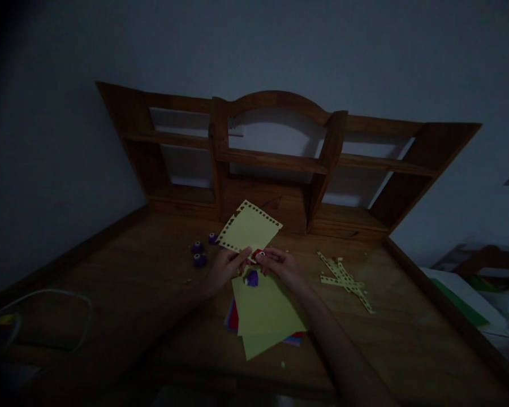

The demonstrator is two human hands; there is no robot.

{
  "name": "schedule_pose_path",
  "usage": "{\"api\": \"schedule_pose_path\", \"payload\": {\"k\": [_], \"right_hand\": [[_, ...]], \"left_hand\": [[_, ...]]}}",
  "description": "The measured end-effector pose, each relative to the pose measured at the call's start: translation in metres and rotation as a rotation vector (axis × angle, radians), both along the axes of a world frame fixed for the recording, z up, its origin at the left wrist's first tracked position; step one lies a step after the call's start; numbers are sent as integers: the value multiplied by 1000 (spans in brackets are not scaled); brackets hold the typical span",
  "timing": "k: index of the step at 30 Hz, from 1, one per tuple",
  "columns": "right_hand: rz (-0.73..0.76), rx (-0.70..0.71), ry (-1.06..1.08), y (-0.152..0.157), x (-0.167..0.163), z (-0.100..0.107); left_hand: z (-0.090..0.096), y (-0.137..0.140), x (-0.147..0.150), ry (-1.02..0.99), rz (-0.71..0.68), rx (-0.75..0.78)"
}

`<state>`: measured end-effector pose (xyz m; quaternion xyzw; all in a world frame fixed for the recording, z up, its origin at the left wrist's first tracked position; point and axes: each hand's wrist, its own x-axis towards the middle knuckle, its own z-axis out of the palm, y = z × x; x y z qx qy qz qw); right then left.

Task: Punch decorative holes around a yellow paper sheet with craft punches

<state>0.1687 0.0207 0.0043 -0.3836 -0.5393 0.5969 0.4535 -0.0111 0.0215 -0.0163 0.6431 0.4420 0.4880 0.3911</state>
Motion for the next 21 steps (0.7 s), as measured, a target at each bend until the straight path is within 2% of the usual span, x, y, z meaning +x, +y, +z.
{"api": "schedule_pose_path", "payload": {"k": [5,12,21], "right_hand": [[24,-22,26,1,0,-3],[20,-67,43,-5,-2,8],[-10,-28,-11,-3,-2,3]], "left_hand": [[1,-1,0,36,24,5],[-3,2,0,71,37,52],[0,1,0,106,25,102]]}}
